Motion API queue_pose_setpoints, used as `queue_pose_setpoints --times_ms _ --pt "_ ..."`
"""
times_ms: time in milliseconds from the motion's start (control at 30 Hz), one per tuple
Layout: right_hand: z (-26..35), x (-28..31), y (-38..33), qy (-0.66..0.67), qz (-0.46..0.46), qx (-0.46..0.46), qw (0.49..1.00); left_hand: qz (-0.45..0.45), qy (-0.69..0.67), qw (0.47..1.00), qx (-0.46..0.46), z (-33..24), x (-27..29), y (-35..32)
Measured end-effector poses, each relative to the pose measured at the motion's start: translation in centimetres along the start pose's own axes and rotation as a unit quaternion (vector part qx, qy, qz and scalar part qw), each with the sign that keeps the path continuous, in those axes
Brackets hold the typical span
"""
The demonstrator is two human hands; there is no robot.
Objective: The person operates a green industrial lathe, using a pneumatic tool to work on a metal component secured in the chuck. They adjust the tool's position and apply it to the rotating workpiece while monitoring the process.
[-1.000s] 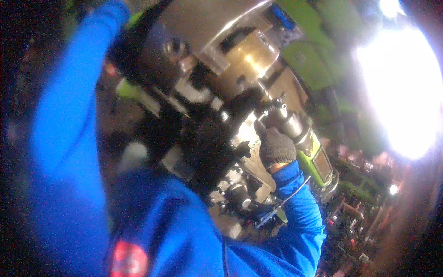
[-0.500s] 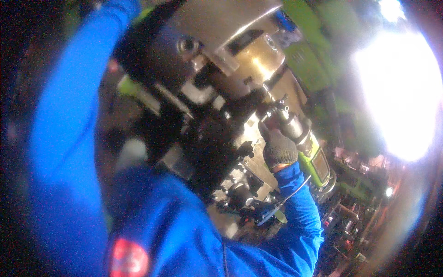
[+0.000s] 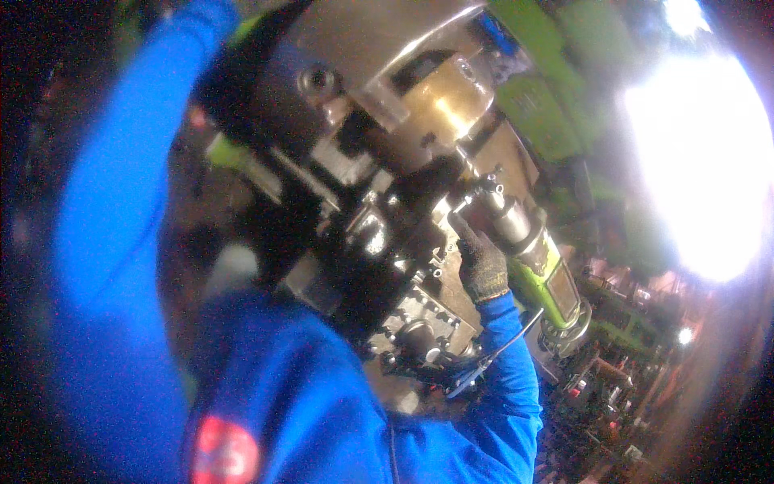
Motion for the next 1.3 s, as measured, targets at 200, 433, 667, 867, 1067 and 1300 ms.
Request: queue_pose_setpoints --times_ms 200,433,667,867,1067,1300 --pt "-2.7 -3.7 -0.1 0.11 -0.009 -0.041 0.993 0.018 0.012 1.0 -0.003 -0.2 0.3 0.4" --pt "-1.5 -2.4 0.3 0.059 -0.071 -0.038 0.995 0.016 0.039 0.999 -0.014 -0.4 0.4 0.3" --pt "-0.6 -2.5 1.3 0.018 -0.069 -0.082 0.994 0.011 0.036 0.999 -0.027 -0.7 0.9 0.4" --pt "-1.4 -3.1 1.6 0.044 -0.062 -0.076 0.994 0.04 0.107 0.993 -0.009 -1.8 1.3 0.4" --pt "0.2 -2.5 1.5 -0.054 -0.081 -0.102 0.99 0.04 0.104 0.994 -0.006 -1.9 1.4 0.5" --pt "-0.7 -3.3 1.6 -0.084 -0.022 -0.124 0.988 0.031 0.079 0.996 -0.022 -1.3 1.0 0.6"
Point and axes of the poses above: each hand's wrist, its own y-axis towards the middle knuckle, its own x-axis out of the back of the hand, z = x × y, the point moved 1 cm from there along y, towards the middle knuckle, and after that the axes turned 13 degrees about -y, right-handed, at the moved point
